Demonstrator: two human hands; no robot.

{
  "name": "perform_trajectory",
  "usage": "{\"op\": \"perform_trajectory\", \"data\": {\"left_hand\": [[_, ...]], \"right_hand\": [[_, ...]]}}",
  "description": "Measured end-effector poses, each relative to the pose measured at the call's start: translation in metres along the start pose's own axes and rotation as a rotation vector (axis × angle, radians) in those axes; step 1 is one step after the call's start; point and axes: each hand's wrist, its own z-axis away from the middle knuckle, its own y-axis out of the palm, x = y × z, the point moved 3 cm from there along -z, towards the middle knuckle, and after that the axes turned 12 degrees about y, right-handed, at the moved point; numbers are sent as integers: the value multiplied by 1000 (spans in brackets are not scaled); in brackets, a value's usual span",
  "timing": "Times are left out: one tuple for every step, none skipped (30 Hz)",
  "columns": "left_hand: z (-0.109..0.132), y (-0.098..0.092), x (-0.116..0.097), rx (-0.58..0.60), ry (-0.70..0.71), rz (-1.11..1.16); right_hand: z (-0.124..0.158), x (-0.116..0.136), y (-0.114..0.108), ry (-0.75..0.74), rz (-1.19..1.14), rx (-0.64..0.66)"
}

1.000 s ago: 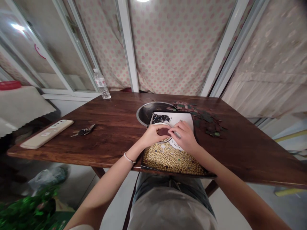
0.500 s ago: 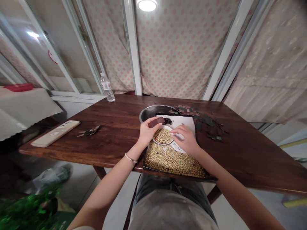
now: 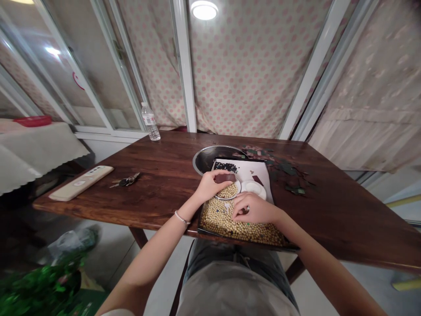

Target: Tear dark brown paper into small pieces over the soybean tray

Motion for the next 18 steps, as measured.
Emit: {"op": "perform_trajectory", "data": {"left_hand": [[0, 0, 0, 6, 0, -4], [0, 0, 1, 9, 1, -6], [0, 0, 1, 11, 4, -5], [0, 0, 2, 13, 7, -2], [0, 1, 2, 14, 10, 1], [0, 1, 2, 15, 12, 4], [0, 1, 2, 14, 13, 5], [0, 1, 2, 14, 13, 5], [0, 1, 2, 14, 13, 5], [0, 1, 2, 15, 13, 4], [0, 2, 1, 17, 13, 5], [0, 2, 1, 19, 12, 6], [-1, 2, 0, 22, 11, 7], [-1, 2, 0, 24, 10, 7], [-1, 1, 0, 26, 9, 7], [-1, 1, -1, 27, 10, 6], [-1, 1, -1, 30, 11, 6], [-1, 1, -1, 31, 13, 6]], "right_hand": [[0, 0, 0, 3, 9, 4], [0, 1, -1, 6, 21, 5], [0, 1, -1, 9, 33, 5], [0, 1, 0, 9, 45, 2], [0, 0, 0, 7, 53, 1], [0, 0, 0, 2, 58, -3], [0, 0, 1, -2, 61, -6], [0, -1, 1, -8, 63, -9], [0, -1, 1, -15, 64, -11], [0, -1, 1, -20, 65, -12], [0, -1, 1, -23, 68, -13], [0, -1, 1, -23, 71, -13], [0, -1, 1, -22, 74, -9], [0, -1, 1, -19, 76, -5], [0, 0, 1, -14, 77, 0], [0, 0, 1, -10, 77, 5], [0, 0, 1, -9, 76, 10], [0, 0, 1, -9, 76, 15]]}}
